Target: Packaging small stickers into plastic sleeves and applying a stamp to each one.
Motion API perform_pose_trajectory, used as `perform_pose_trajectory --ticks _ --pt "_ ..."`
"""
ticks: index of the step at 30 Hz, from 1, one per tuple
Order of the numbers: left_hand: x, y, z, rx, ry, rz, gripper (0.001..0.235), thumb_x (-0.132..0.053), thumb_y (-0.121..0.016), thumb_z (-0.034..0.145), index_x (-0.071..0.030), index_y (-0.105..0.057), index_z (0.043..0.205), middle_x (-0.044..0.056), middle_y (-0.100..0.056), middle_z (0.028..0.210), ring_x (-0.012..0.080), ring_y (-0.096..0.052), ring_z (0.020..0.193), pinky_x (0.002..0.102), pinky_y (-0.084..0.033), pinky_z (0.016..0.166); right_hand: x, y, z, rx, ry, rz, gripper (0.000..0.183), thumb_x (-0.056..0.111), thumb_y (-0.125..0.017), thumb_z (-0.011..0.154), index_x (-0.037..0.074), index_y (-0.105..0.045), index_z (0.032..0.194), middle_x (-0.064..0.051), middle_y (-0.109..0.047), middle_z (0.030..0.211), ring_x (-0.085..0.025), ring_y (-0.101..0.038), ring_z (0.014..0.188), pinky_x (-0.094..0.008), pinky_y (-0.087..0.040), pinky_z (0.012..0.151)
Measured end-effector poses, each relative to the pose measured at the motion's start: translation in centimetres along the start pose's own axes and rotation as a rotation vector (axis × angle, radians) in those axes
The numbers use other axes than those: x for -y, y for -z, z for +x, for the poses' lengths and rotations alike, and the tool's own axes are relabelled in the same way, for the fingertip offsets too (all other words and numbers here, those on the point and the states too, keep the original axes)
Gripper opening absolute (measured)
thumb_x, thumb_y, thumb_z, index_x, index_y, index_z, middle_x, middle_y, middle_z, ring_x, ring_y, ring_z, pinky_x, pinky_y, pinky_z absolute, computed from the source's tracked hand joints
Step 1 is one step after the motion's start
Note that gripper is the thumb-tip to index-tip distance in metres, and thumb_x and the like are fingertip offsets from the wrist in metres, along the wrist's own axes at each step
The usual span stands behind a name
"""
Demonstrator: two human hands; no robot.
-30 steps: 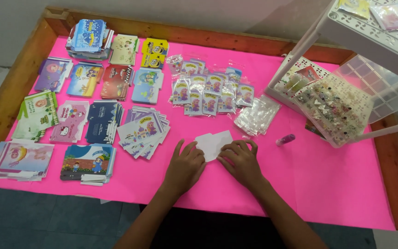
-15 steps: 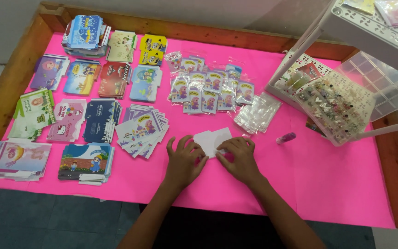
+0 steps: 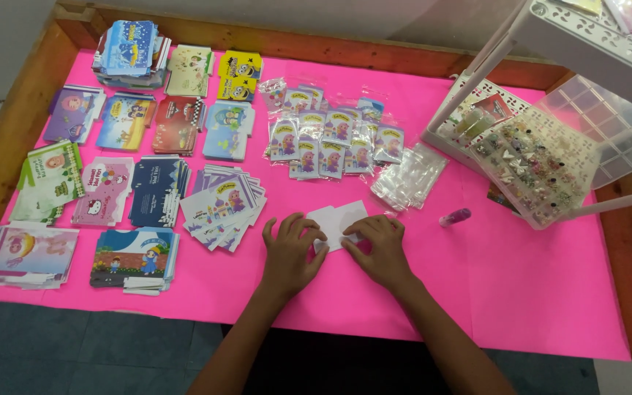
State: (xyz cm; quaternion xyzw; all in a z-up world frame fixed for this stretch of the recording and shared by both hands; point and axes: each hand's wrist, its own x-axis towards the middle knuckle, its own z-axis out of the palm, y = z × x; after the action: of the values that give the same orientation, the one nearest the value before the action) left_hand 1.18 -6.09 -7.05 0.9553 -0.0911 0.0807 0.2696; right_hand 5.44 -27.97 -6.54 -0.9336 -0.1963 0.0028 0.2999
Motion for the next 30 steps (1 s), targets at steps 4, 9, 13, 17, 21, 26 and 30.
perform_pose_trajectory --ticks 4,9,13,17,21,26,30 --pt "0.0 0.2 0.0 0.012 0.000 -0.007 0.015 -0.033 -0.072 0.088 -0.025 -0.070 0.101 -0.004 -0.062 0.114 0.0261 -0.050 0.133 0.068 -0.022 0.110 0.4 0.3 0.1 0.008 -0.012 0.022 0.014 0.033 -0.076 0.092 0.026 -0.075 0.104 0.006 -0.073 0.101 -0.018 -0.061 0.107 -0.057 -0.031 0.109" --pt "-0.3 0.1 -0.6 -0.092 -0.045 0.054 0.020 -0.032 -0.068 0.093 -0.024 -0.069 0.111 -0.001 -0.061 0.120 0.0261 -0.050 0.133 0.064 -0.024 0.109 0.3 0.0 0.0 -0.020 0.001 0.025 0.011 0.031 -0.076 0.092 0.027 -0.075 0.102 0.007 -0.073 0.100 -0.018 -0.061 0.108 -0.055 -0.032 0.108" --pt "-3.4 0.5 -2.4 -0.193 -0.193 0.245 0.024 -0.037 -0.062 0.096 -0.026 -0.068 0.117 0.000 -0.059 0.130 0.0252 -0.045 0.137 0.058 -0.020 0.107 0.1 -0.1 0.1 -0.041 -0.001 0.049 0.010 0.031 -0.077 0.091 0.027 -0.075 0.100 0.008 -0.073 0.099 -0.018 -0.062 0.108 -0.054 -0.032 0.108" --pt "-4.8 -0.1 -3.4 -0.208 -0.232 0.268 0.035 -0.046 -0.051 0.102 -0.022 -0.067 0.122 0.004 -0.058 0.137 0.0264 -0.041 0.143 0.057 -0.015 0.108 0.2 -0.2 0.0 -0.050 0.003 0.053 0.009 0.030 -0.078 0.090 0.027 -0.077 0.098 0.007 -0.075 0.097 -0.019 -0.063 0.108 -0.054 -0.033 0.108" --pt "-4.9 -0.4 -3.4 -0.186 -0.202 0.294 0.041 -0.049 -0.046 0.103 -0.023 -0.067 0.124 0.007 -0.057 0.140 0.0290 -0.038 0.146 0.059 -0.012 0.108 0.1 -0.1 0.2 -0.059 -0.012 0.073 0.008 0.030 -0.079 0.089 0.027 -0.078 0.096 0.008 -0.076 0.097 -0.018 -0.064 0.107 -0.054 -0.033 0.109" --pt "-4.9 -0.5 -3.6 -0.176 -0.157 0.327 0.040 -0.048 -0.044 0.104 -0.024 -0.068 0.124 0.009 -0.056 0.142 0.0318 -0.036 0.146 0.062 -0.011 0.107 0.5 0.0 0.2 -0.067 -0.013 0.086 0.008 0.029 -0.081 0.088 0.027 -0.079 0.095 0.007 -0.076 0.096 -0.019 -0.065 0.106 -0.055 -0.034 0.108" --pt "-5.1 -0.2 -3.8 -0.185 -0.082 0.337 0.036 -0.045 -0.045 0.103 -0.027 -0.071 0.120 0.010 -0.055 0.143 0.0350 -0.033 0.147 0.063 -0.010 0.105 0.1 -0.2 0.0 -0.074 0.012 0.047 0.009 0.030 -0.080 0.088 0.027 -0.078 0.096 0.008 -0.076 0.097 -0.018 -0.064 0.107 -0.055 -0.034 0.108"
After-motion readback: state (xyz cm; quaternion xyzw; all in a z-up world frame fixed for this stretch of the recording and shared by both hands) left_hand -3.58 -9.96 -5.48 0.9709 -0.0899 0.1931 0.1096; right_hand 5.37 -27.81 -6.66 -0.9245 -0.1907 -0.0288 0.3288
